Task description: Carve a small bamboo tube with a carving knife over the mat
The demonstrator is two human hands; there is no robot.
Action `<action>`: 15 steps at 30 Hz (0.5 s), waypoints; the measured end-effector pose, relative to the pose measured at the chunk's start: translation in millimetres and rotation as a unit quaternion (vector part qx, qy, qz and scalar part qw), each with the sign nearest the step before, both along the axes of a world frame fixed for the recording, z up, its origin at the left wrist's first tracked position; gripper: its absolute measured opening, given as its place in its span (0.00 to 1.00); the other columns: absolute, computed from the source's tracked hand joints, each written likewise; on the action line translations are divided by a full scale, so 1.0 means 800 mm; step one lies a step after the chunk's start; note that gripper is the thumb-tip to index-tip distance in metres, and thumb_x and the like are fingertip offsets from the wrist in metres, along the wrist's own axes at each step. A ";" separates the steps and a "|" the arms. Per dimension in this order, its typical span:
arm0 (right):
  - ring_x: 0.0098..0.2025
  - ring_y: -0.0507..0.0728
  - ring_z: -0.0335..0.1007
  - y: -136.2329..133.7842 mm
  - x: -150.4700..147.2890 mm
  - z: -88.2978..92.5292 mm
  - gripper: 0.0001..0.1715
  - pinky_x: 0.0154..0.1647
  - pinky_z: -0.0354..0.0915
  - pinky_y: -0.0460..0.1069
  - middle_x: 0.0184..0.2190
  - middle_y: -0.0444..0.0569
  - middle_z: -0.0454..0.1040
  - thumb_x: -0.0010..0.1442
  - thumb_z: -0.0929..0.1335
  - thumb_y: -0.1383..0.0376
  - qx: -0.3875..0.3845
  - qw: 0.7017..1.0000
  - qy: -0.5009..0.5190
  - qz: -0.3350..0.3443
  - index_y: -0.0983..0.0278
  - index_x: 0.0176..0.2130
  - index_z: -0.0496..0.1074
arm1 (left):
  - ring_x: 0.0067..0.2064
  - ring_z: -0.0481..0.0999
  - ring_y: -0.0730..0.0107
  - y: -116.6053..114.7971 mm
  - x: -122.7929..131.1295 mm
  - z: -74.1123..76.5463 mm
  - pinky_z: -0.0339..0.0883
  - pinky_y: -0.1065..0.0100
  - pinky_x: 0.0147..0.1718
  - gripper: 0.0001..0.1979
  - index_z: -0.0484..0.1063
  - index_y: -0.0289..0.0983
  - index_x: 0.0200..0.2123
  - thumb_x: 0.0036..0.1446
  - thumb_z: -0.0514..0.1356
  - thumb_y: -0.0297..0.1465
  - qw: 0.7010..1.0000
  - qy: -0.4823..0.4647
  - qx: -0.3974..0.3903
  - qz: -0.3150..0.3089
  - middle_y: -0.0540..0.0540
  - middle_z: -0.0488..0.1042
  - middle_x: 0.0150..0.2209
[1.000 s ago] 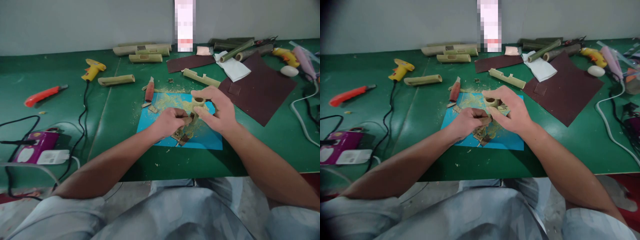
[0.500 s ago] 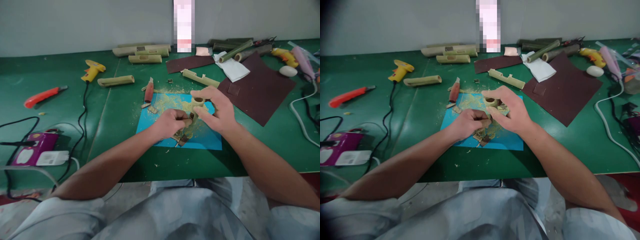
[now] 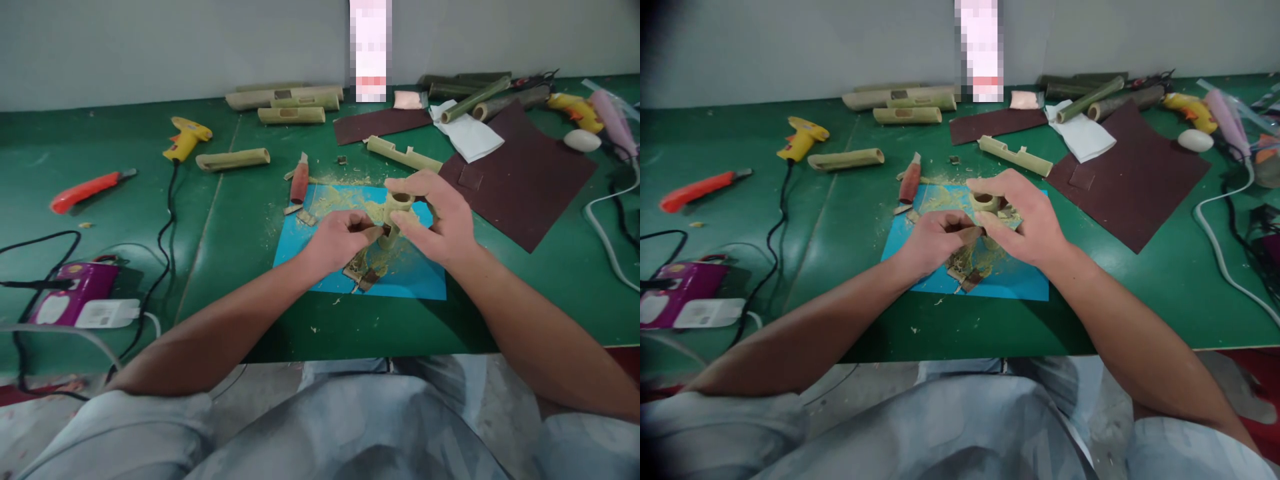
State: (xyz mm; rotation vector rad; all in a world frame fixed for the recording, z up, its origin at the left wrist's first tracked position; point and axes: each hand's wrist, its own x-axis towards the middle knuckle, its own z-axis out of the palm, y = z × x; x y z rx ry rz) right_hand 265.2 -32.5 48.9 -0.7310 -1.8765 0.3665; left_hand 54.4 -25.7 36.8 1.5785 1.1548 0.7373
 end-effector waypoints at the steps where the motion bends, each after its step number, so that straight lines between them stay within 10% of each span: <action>1: 0.43 0.59 0.77 0.001 0.000 0.000 0.16 0.43 0.77 0.58 0.43 0.47 0.78 0.71 0.69 0.56 0.010 1.000 0.004 0.007 0.51 0.57 0.75 | 0.26 0.66 0.75 0.001 0.000 -0.003 0.56 0.70 0.25 0.14 0.73 0.37 0.26 0.54 0.70 0.38 1.000 -0.014 0.011 0.002 0.51 0.70 0.24; 15: 0.44 0.59 0.78 0.002 0.000 0.000 0.17 0.45 0.77 0.58 0.44 0.46 0.80 0.69 0.70 0.61 0.023 1.000 0.012 -0.005 0.53 0.57 0.75 | 0.27 0.72 0.75 0.001 -0.002 -0.022 0.65 0.72 0.24 0.07 0.75 0.37 0.35 0.61 0.68 0.34 0.986 -0.069 0.150 0.026 0.51 0.76 0.29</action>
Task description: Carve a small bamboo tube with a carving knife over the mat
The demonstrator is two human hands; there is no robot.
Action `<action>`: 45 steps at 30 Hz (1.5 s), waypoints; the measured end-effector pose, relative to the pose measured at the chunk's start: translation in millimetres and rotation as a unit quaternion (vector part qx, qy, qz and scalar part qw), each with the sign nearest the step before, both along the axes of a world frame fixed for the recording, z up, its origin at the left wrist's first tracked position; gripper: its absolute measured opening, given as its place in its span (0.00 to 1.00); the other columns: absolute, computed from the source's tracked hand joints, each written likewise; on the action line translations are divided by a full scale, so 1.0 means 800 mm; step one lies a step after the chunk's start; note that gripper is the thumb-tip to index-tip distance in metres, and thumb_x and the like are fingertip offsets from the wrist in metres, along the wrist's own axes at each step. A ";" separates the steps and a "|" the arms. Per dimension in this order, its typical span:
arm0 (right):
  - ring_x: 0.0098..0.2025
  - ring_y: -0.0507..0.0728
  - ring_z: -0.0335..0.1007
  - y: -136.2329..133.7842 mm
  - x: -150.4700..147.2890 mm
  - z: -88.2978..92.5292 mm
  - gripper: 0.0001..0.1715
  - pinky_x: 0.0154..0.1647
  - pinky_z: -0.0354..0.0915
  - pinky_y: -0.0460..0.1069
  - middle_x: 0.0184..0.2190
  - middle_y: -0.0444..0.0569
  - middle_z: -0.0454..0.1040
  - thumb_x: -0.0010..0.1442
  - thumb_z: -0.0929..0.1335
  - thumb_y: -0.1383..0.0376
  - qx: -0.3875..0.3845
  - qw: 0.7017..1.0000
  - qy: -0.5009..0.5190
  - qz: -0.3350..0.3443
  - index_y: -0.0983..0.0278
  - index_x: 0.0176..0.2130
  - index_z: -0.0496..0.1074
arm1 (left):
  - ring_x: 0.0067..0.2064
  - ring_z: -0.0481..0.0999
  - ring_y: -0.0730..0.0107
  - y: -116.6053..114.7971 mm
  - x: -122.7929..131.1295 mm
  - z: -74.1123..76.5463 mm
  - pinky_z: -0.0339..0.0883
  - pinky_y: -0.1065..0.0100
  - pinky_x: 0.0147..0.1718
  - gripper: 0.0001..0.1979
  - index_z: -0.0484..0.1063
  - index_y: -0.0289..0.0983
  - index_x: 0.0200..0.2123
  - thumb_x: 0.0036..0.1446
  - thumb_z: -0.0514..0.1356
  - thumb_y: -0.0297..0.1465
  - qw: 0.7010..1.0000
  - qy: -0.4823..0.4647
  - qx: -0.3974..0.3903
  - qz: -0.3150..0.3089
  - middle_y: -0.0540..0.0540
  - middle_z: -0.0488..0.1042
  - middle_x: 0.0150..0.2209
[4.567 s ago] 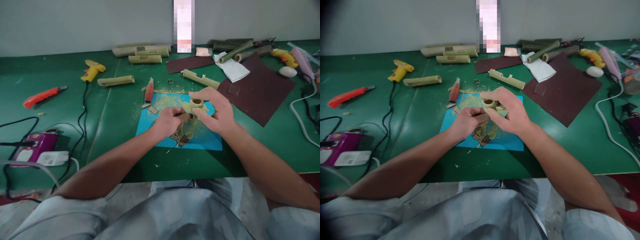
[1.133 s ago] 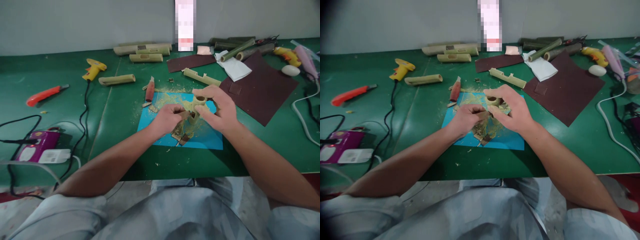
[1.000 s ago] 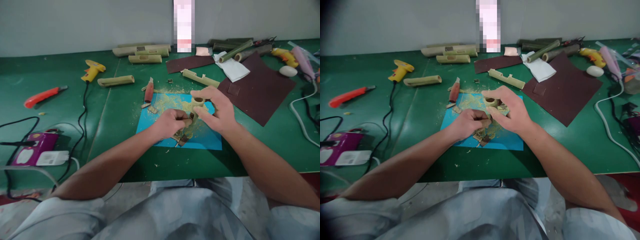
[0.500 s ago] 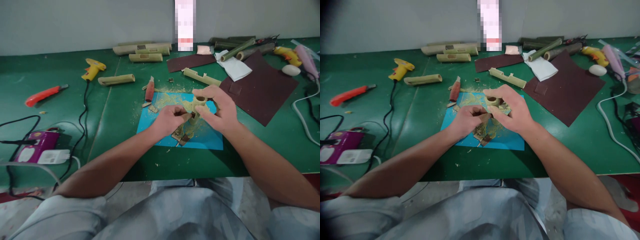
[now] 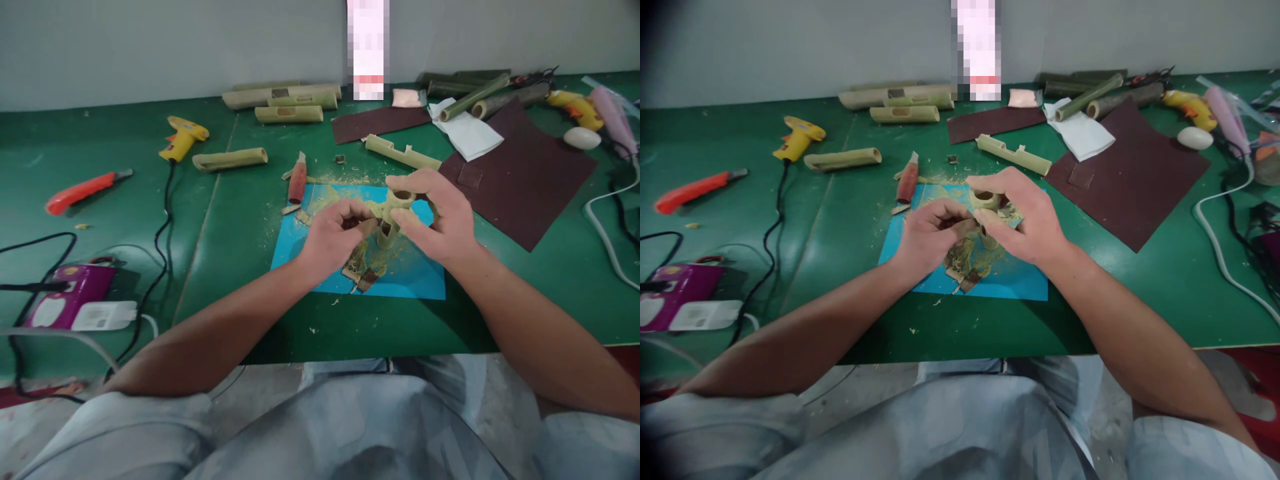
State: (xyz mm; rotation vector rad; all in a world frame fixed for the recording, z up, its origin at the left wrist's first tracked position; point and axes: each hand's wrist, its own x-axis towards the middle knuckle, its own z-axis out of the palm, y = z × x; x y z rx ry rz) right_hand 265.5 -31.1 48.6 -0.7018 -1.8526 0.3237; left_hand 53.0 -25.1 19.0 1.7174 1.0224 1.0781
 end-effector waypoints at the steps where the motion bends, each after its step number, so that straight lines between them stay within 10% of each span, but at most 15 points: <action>1: 0.44 0.59 0.78 0.000 0.000 0.000 0.17 0.45 0.77 0.58 0.44 0.46 0.79 0.69 0.70 0.61 -0.001 1.000 0.001 -0.001 0.52 0.57 0.75 | 0.29 0.75 0.74 0.000 -0.001 -0.001 0.68 0.72 0.26 0.06 0.76 0.37 0.36 0.62 0.67 0.33 0.999 0.018 0.033 -0.002 0.50 0.78 0.30; 12: 0.46 0.60 0.79 0.000 0.002 -0.002 0.16 0.46 0.78 0.60 0.44 0.46 0.79 0.71 0.69 0.55 -0.003 1.000 -0.011 -0.009 0.51 0.57 0.75 | 0.33 0.80 0.73 -0.010 -0.018 0.005 0.74 0.71 0.35 0.02 0.79 0.37 0.41 0.66 0.65 0.29 0.953 0.160 0.252 -0.058 0.48 0.82 0.35; 45: 0.44 0.59 0.78 0.000 -0.001 0.000 0.16 0.45 0.78 0.57 0.43 0.48 0.79 0.69 0.70 0.58 -0.015 1.000 -0.007 0.006 0.55 0.55 0.76 | 0.44 0.86 0.66 -0.002 -0.017 -0.003 0.80 0.67 0.43 0.09 0.82 0.39 0.46 0.72 0.61 0.29 0.929 0.184 0.311 -0.076 0.43 0.85 0.43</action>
